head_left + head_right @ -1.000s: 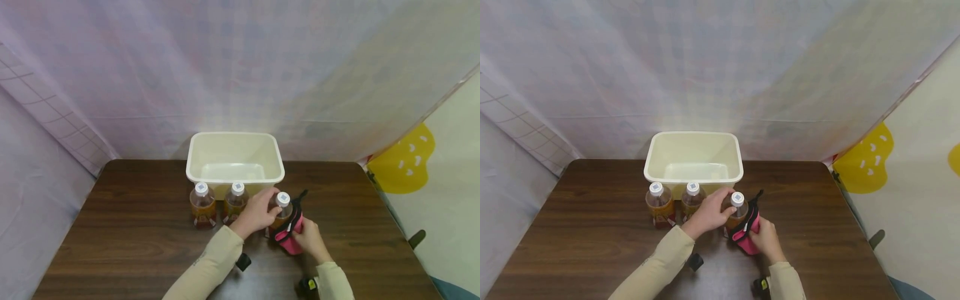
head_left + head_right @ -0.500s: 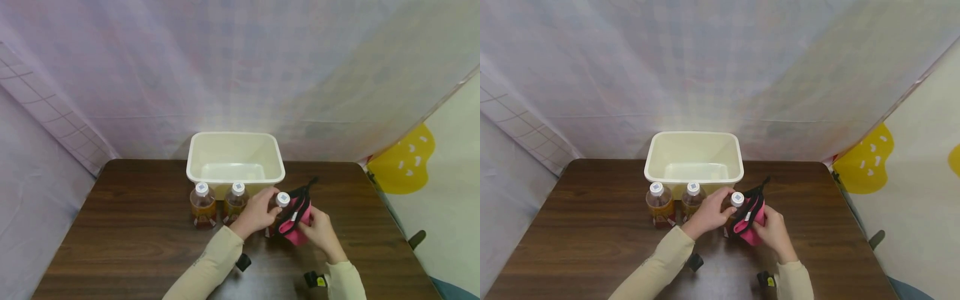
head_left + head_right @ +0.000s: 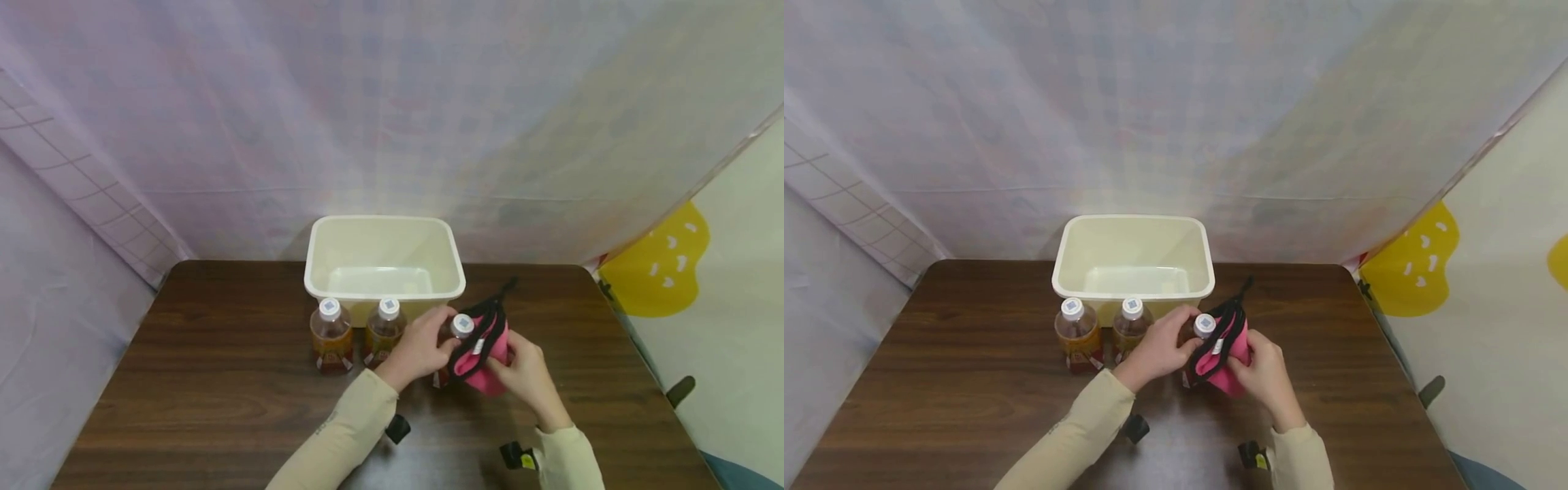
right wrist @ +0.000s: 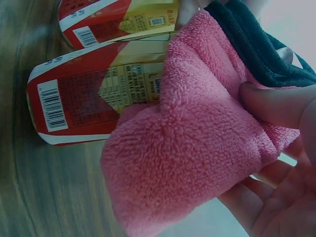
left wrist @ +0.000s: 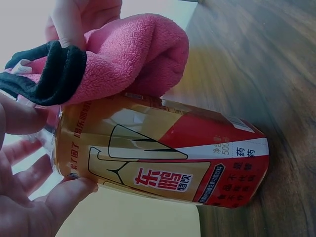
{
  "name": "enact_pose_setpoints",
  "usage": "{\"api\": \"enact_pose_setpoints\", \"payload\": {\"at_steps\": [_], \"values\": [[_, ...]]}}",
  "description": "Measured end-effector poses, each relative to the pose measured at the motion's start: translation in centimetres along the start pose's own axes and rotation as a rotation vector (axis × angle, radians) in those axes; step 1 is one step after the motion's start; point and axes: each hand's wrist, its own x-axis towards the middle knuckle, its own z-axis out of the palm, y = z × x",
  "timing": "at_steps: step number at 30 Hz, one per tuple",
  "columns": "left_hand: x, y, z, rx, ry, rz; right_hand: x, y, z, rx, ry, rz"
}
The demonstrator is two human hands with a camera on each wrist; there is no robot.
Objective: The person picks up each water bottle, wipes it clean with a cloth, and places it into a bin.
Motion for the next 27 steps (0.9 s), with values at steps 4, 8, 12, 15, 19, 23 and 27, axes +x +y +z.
{"api": "enact_pose_setpoints", "payload": {"at_steps": [4,8,12,15,19,23,27], "values": [[0.0,0.0,0.0,0.013,0.002,0.017,-0.4,0.3,-0.5,-0.002,0.011,0.009],[0.0,0.1,-0.1,0.006,-0.005,0.014,-0.9,0.9,-1.6,-0.037,0.014,0.012],[-0.1,0.1,-0.1,0.013,-0.007,0.019,-1.4,1.7,-2.7,-0.099,-0.004,0.026],[-0.1,0.0,-0.1,0.016,-0.009,0.021,-1.8,2.4,-3.4,-0.168,-0.05,0.05],[-0.1,0.0,-0.2,0.022,-0.014,0.016,-2.2,3.2,-4.0,-0.257,-0.16,0.115],[-0.1,-0.1,-0.2,0.028,-0.019,0.01,-2.6,3.9,-4.1,-0.331,-0.272,0.207],[-0.2,-0.1,-0.2,0.023,-0.022,0.011,-3.1,5.0,-3.8,-0.404,-0.327,0.237]]}}
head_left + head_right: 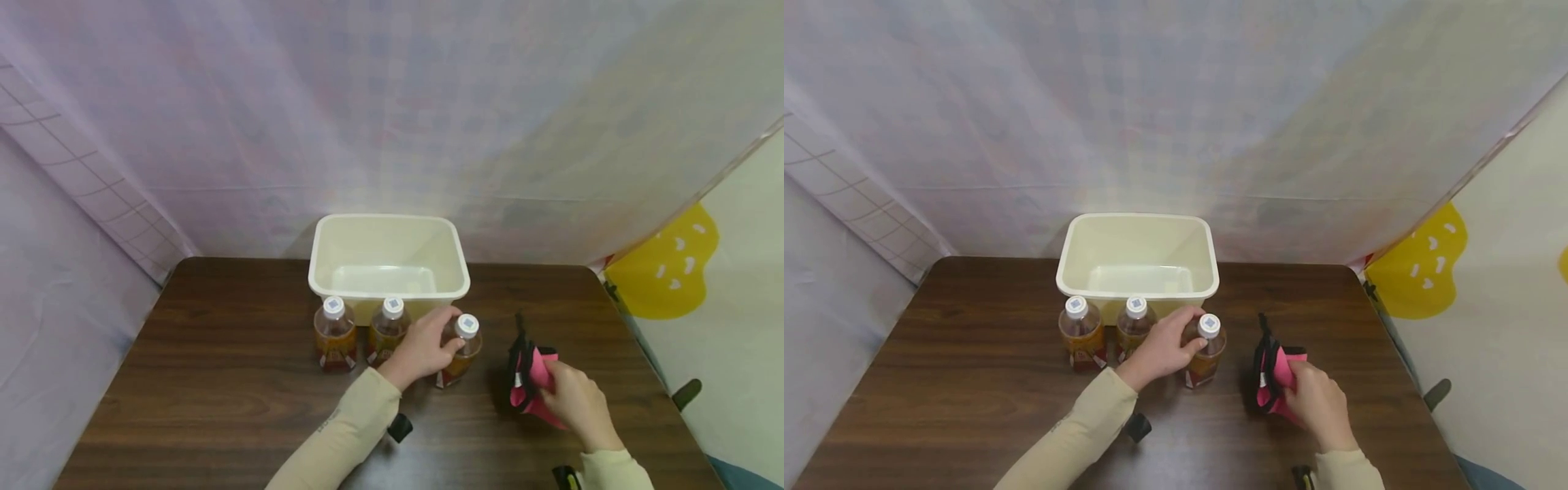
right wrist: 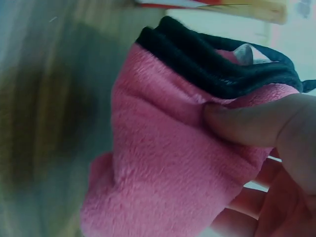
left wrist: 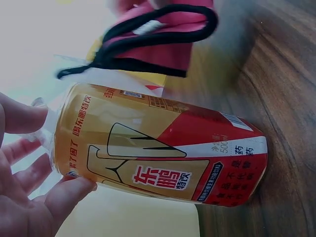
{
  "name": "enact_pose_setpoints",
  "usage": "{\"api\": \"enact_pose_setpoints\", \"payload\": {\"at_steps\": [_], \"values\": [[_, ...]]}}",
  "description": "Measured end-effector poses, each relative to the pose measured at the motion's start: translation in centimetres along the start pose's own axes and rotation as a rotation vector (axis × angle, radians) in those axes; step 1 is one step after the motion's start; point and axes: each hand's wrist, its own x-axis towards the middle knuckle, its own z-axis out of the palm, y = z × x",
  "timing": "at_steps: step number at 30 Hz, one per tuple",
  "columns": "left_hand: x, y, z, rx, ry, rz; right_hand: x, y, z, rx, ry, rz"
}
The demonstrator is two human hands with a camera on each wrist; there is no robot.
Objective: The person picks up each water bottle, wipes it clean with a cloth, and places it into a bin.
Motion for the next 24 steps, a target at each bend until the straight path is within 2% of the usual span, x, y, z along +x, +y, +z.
{"api": "enact_pose_setpoints", "payload": {"at_steps": [9,24], "values": [[0.0,-0.1,0.0,0.0,-0.004,-0.006,0.2,1.2,2.3,-0.05,-0.062,0.014],[0.0,0.0,0.0,0.001,0.005,0.002,1.0,1.4,3.6,-0.103,-0.138,0.009]]}}
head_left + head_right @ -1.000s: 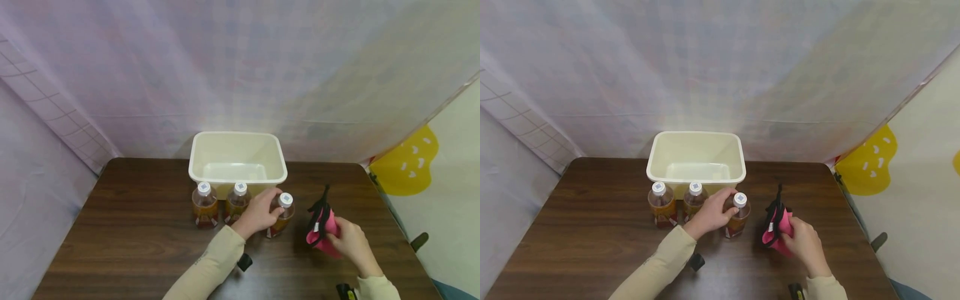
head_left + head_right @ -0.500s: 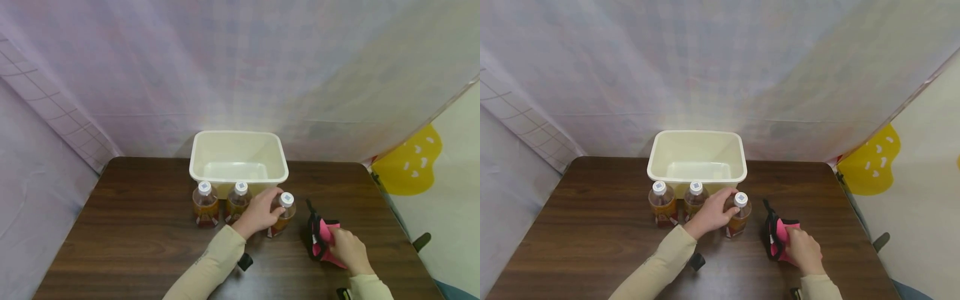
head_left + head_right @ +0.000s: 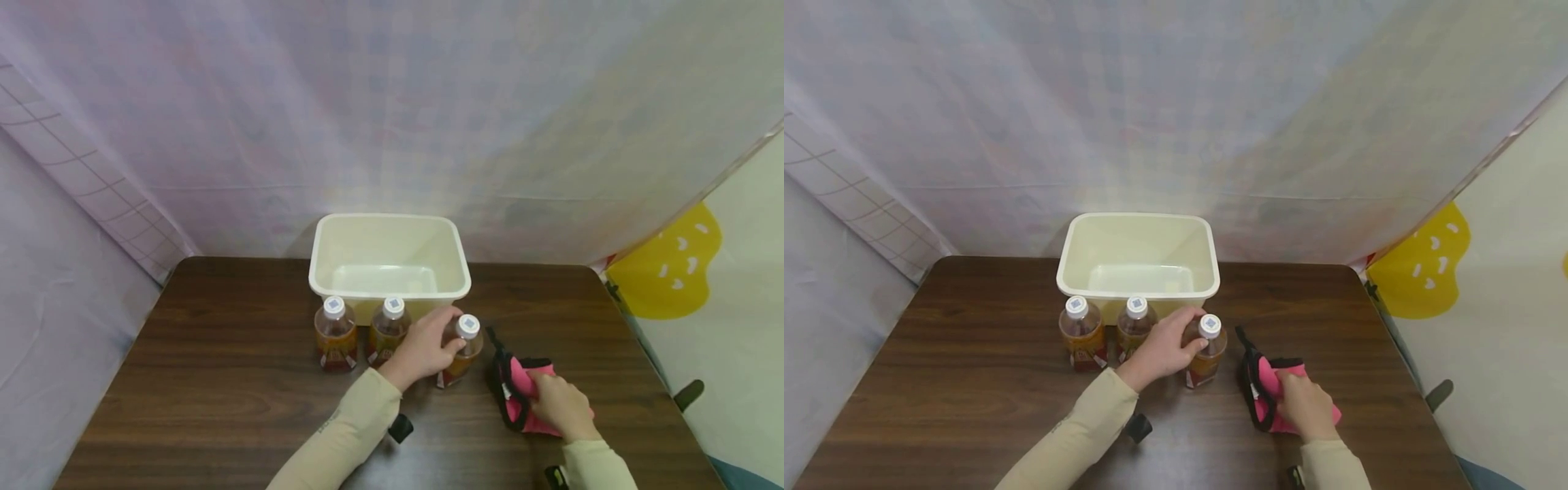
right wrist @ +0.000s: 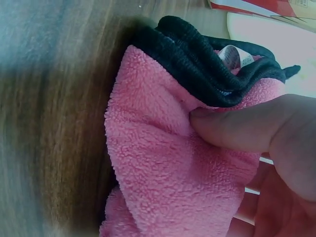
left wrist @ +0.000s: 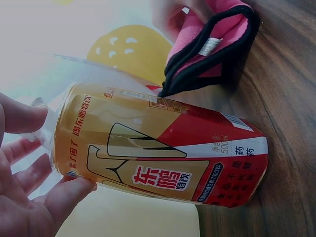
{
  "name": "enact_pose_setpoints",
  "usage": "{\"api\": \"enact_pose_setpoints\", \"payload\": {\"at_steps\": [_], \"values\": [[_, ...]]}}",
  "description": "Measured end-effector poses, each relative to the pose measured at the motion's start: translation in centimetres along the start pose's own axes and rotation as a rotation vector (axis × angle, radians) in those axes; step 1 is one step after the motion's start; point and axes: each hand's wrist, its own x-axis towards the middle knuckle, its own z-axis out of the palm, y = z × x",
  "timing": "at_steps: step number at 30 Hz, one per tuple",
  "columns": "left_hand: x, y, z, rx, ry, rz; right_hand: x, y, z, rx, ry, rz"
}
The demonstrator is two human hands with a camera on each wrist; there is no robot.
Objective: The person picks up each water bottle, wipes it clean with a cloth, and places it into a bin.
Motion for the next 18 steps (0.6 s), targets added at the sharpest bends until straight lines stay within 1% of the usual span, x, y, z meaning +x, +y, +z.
{"api": "enact_pose_setpoints", "payload": {"at_steps": [6,12,15,18], "values": [[0.0,0.0,-0.1,0.002,-0.006,-0.007,0.0,0.1,0.4,-0.022,0.002,-0.001],[0.0,0.0,-0.1,-0.002,-0.009,-0.012,0.2,0.2,1.0,-0.055,0.015,-0.036],[0.0,0.0,0.0,-0.001,-0.007,-0.01,0.5,0.1,1.1,-0.062,-0.023,-0.023],[0.0,0.0,0.0,0.003,-0.006,-0.009,0.7,0.2,1.0,-0.068,-0.087,0.011]]}}
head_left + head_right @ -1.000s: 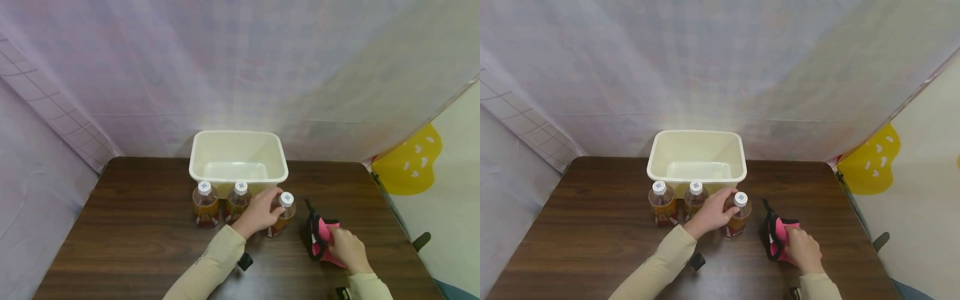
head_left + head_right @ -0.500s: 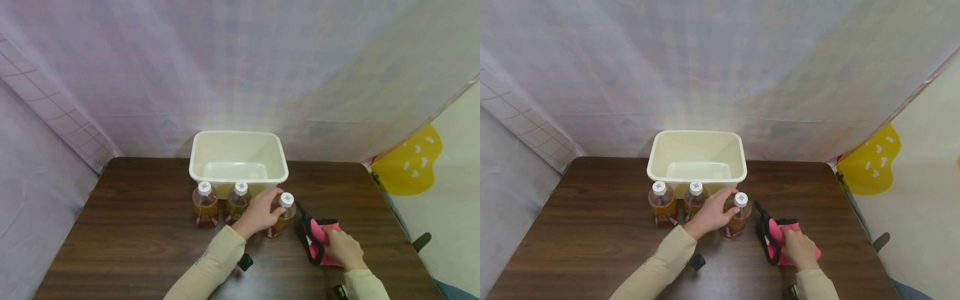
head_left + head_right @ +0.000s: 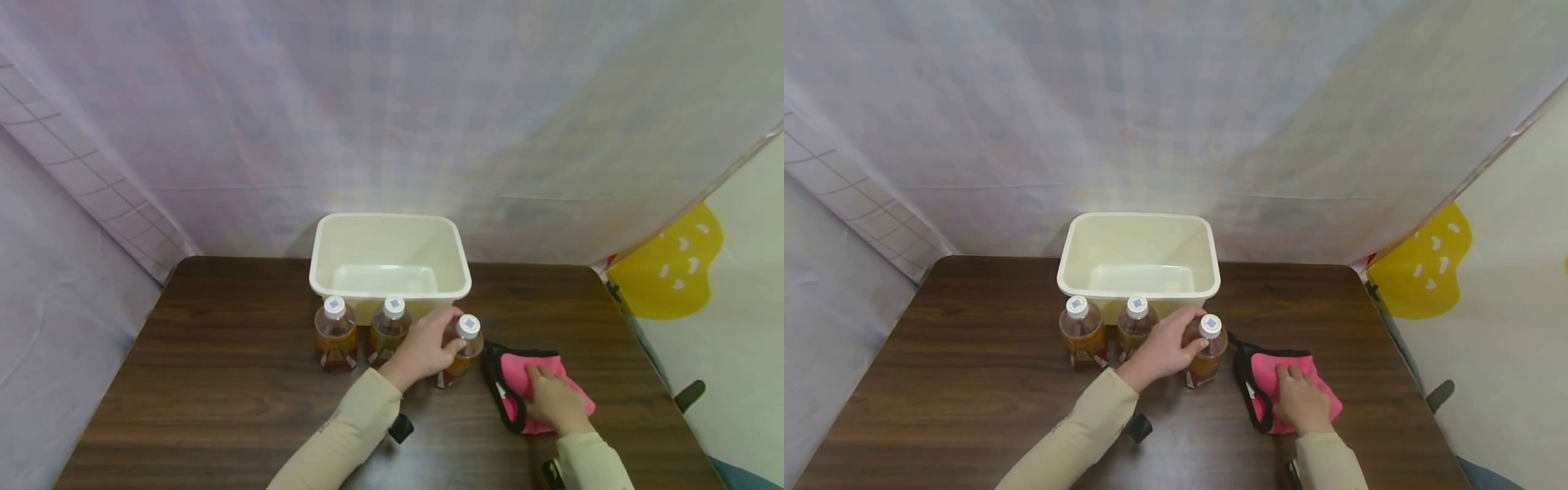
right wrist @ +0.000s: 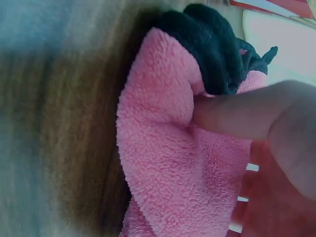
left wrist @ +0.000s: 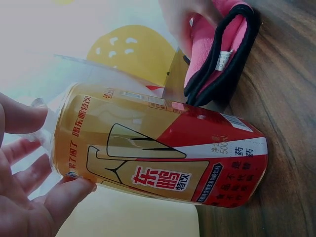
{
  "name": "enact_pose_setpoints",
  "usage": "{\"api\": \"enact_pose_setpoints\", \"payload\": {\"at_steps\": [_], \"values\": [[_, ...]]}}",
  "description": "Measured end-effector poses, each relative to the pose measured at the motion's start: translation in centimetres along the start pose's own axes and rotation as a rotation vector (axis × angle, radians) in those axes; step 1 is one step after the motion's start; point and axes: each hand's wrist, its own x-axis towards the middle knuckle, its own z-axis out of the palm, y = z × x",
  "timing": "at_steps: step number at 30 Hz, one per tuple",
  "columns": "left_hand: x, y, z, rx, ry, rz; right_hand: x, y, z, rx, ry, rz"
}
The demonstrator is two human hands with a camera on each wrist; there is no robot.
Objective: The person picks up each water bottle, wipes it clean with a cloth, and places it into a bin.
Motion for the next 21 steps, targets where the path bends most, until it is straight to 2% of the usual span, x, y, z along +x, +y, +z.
{"api": "enact_pose_setpoints", "payload": {"at_steps": [6,21], "values": [[-0.02,0.01,-0.07,0.004,-0.002,-0.004,0.53,0.23,-0.31,0.013,-0.087,0.022],[0.07,-0.09,0.0,0.002,-0.01,-0.006,0.93,0.38,-0.82,0.025,-0.111,0.01]]}}
